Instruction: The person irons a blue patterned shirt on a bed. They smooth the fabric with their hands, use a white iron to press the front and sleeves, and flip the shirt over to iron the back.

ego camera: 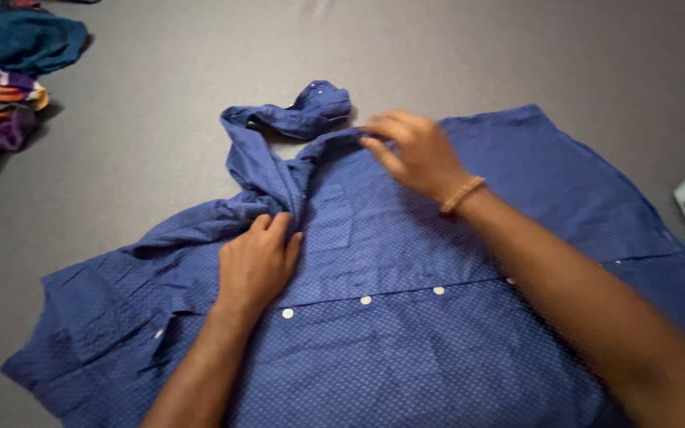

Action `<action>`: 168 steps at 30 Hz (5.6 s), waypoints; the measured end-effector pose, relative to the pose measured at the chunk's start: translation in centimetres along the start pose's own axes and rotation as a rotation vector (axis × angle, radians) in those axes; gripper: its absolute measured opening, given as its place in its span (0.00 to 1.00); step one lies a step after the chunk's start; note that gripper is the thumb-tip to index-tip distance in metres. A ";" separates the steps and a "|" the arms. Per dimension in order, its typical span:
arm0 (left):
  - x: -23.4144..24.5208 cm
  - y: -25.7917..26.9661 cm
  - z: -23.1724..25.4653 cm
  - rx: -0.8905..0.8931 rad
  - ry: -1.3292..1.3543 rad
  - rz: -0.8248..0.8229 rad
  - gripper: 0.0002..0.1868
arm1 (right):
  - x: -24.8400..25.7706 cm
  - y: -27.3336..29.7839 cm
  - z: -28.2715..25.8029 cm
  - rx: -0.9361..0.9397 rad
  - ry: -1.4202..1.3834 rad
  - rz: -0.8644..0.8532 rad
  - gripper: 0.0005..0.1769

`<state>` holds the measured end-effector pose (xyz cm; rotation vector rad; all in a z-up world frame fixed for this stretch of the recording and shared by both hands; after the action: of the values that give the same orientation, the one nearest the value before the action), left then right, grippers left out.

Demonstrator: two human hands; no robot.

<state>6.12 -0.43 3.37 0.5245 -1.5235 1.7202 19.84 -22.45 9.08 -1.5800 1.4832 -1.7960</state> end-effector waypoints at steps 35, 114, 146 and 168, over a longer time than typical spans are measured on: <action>2.6 0.5 -2.1 0.052 0.157 0.254 0.12 | 20.6 11.6 12.1 -0.552 -0.530 0.952 0.43; -2.6 -10.9 3.4 -0.317 0.247 0.053 0.21 | 22.6 19.9 1.2 -0.410 0.852 -0.119 0.14; -9.2 -2.0 14.6 -0.285 0.231 -0.295 0.38 | 22.9 20.9 2.1 -0.506 0.826 -0.066 0.09; -7.1 -3.4 0.2 0.312 -0.111 -0.305 0.51 | 22.8 17.5 11.1 -0.800 0.942 -0.560 0.11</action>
<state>13.10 -2.59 0.38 0.9744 -1.1775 1.7142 15.35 -52.65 4.80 -1.6370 2.6317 -2.7067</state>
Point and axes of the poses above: each hand's wrist, its own y-axis away from the middle knuckle, its own x-axis out of the back of the hand, z = x × y, the point moved 7 cm from there along -y, towards the middle knuckle, and after that the axes turned 12 degrees about z, right-handed, at the moved point
